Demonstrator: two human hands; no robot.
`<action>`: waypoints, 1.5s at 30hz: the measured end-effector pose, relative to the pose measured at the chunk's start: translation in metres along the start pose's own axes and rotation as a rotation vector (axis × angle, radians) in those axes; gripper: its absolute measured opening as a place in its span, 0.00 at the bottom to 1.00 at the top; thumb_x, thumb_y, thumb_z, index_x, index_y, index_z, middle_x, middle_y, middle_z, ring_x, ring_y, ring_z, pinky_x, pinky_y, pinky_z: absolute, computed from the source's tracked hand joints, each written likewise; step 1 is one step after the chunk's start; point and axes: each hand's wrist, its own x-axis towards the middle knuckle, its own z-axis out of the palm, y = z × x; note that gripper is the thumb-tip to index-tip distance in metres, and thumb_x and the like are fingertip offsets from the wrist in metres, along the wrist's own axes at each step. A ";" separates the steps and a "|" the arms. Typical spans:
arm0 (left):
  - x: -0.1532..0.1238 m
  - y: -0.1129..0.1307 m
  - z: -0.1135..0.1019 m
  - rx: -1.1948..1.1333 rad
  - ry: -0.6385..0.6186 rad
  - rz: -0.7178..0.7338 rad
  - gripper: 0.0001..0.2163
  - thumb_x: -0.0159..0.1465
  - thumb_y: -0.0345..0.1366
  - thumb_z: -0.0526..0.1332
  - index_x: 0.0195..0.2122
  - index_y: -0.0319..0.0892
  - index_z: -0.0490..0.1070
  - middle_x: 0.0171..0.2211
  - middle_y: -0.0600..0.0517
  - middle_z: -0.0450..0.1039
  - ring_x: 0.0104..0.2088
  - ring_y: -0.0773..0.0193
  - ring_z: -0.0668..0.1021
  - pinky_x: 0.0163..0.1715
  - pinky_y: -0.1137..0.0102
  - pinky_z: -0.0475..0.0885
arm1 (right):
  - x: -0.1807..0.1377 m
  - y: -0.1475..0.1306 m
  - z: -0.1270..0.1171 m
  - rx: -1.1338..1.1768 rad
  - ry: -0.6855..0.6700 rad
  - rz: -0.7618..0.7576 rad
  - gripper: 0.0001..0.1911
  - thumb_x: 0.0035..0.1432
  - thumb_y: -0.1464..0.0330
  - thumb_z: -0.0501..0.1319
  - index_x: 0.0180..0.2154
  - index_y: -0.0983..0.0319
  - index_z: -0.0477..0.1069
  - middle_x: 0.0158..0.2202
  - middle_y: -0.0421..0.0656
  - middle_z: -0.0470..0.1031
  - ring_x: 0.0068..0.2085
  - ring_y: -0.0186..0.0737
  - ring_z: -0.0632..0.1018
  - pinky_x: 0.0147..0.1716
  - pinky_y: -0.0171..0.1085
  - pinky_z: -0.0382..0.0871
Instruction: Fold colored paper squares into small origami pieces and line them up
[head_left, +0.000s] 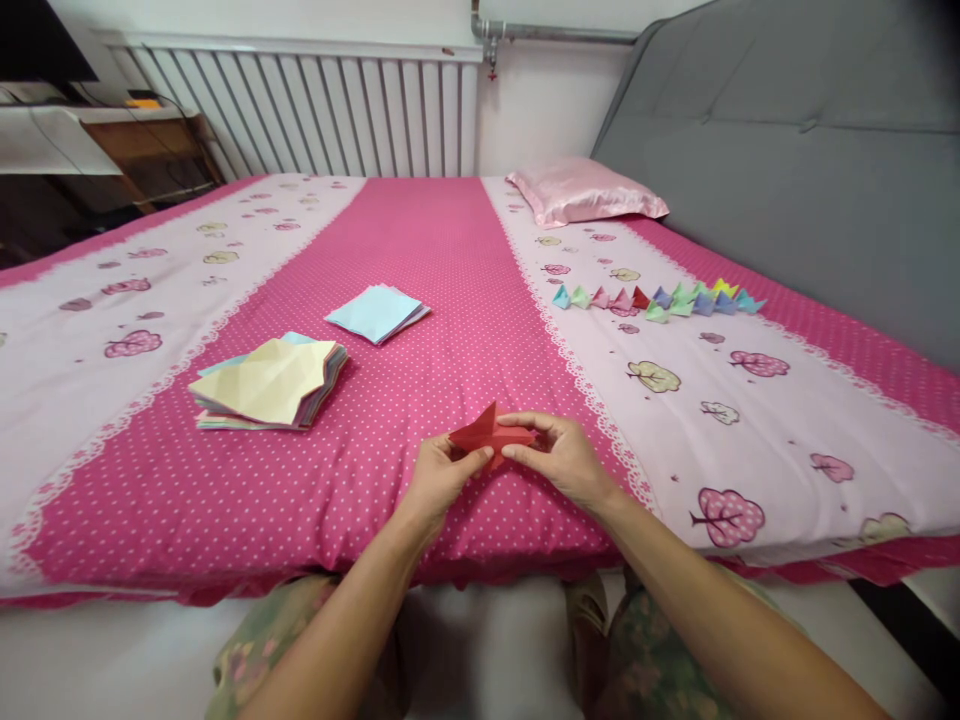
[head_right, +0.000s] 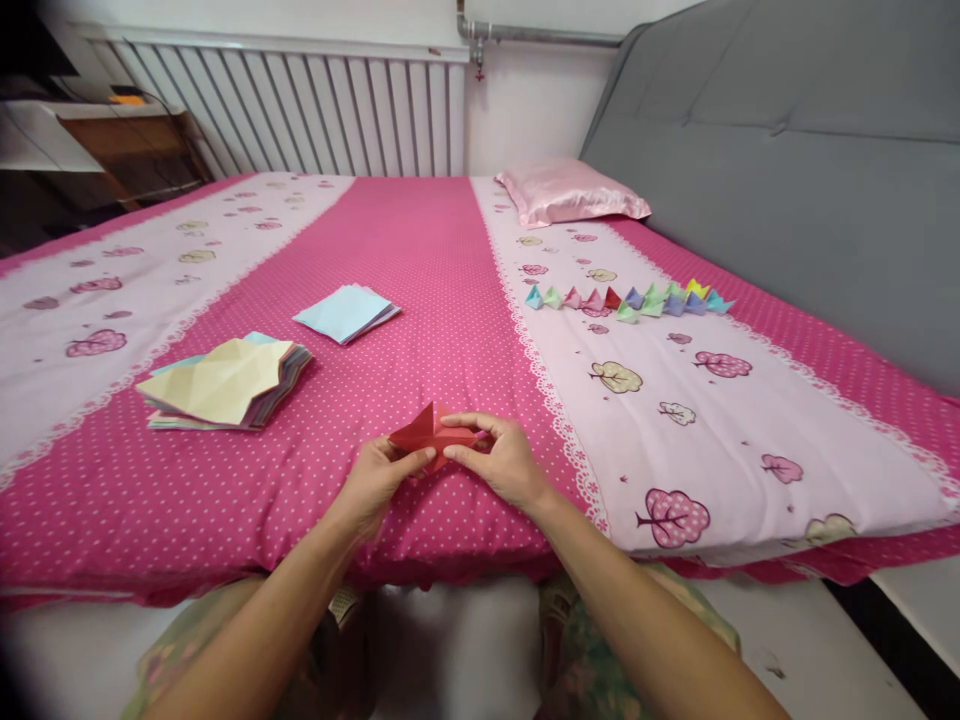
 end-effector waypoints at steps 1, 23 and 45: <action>0.000 0.000 0.000 -0.002 -0.004 0.003 0.15 0.46 0.34 0.69 0.35 0.35 0.76 0.29 0.47 0.77 0.24 0.69 0.72 0.26 0.75 0.65 | 0.000 -0.001 0.000 -0.021 -0.005 -0.010 0.17 0.46 0.66 0.66 0.42 0.59 0.73 0.41 0.45 0.77 0.41 0.42 0.77 0.43 0.43 0.69; 0.000 0.000 0.003 -0.020 0.060 0.041 0.14 0.41 0.35 0.71 0.30 0.36 0.76 0.27 0.48 0.77 0.25 0.67 0.75 0.29 0.73 0.70 | -0.001 -0.001 0.002 -0.182 -0.018 -0.098 0.08 0.54 0.65 0.61 0.34 0.59 0.77 0.31 0.43 0.79 0.33 0.38 0.77 0.35 0.37 0.69; 0.000 0.000 0.002 0.001 0.028 0.036 0.12 0.49 0.37 0.67 0.31 0.35 0.75 0.29 0.47 0.78 0.26 0.66 0.76 0.29 0.73 0.69 | -0.002 -0.003 0.002 0.031 0.118 0.049 0.16 0.46 0.64 0.66 0.38 0.63 0.72 0.24 0.40 0.76 0.26 0.35 0.77 0.28 0.34 0.71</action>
